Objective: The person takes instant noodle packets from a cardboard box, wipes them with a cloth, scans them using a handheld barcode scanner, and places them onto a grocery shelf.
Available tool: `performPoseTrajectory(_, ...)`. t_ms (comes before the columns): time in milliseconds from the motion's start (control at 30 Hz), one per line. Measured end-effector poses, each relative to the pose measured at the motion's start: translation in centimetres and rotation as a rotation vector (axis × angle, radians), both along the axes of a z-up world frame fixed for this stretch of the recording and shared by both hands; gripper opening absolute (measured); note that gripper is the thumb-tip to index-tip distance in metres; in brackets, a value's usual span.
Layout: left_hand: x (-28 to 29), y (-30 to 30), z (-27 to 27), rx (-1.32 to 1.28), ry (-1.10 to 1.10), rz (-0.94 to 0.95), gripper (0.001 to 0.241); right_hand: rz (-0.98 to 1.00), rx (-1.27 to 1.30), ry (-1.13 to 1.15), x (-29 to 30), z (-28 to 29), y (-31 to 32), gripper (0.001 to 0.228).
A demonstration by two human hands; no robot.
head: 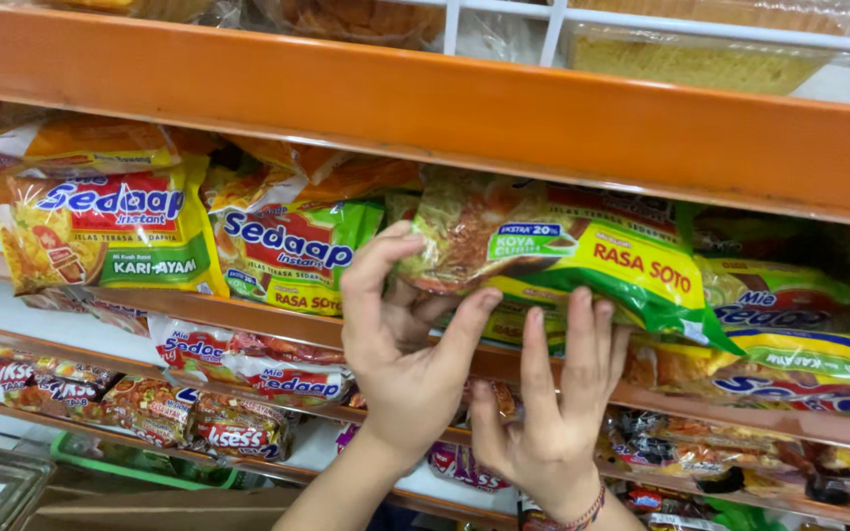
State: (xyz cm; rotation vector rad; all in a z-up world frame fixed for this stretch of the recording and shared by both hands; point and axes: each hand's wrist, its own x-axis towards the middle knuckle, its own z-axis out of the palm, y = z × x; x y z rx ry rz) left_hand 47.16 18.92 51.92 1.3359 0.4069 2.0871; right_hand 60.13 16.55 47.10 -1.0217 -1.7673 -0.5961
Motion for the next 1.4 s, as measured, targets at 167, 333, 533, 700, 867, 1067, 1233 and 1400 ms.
performPoseTrajectory(167,0.0,1.5,-2.1,0.246,0.280,0.442,0.054,0.028,-0.084,-0.010,-0.3,0.8,0.9,0.073)
performPoseTrajectory(333,-0.5,2.3,-4.4,0.387,0.928,1.036,0.048,0.056,-0.092,0.040,-0.1,1.2,1.5,0.070)
performPoseTrajectory(533,0.1,2.6,-4.3,0.221,1.198,1.212,0.048,0.078,-0.114,0.040,0.1,1.1,1.9,0.067)
performPoseTrajectory(700,0.1,2.0,-3.8,0.162,1.203,1.128,0.050,0.114,-0.100,0.060,0.0,1.1,1.8,0.065)
performPoseTrajectory(867,0.1,1.8,-4.1,0.182,1.177,1.075,0.049,0.133,-0.092,0.090,0.0,0.7,1.5,0.064)
performPoseTrajectory(1067,-0.1,1.2,-3.9,0.204,1.125,1.018,0.047,0.144,-0.098,0.114,0.2,0.5,0.9,0.061)
performPoseTrajectory(1233,-1.8,-1.4,-4.5,0.210,1.079,0.945,0.047,0.228,-0.055,0.164,-0.2,-0.1,-0.4,0.051)
performPoseTrajectory(1400,-6.2,-7.9,-7.5,0.137,1.130,0.919,0.050,0.374,-0.179,0.246,-1.4,-1.6,-3.4,0.044)
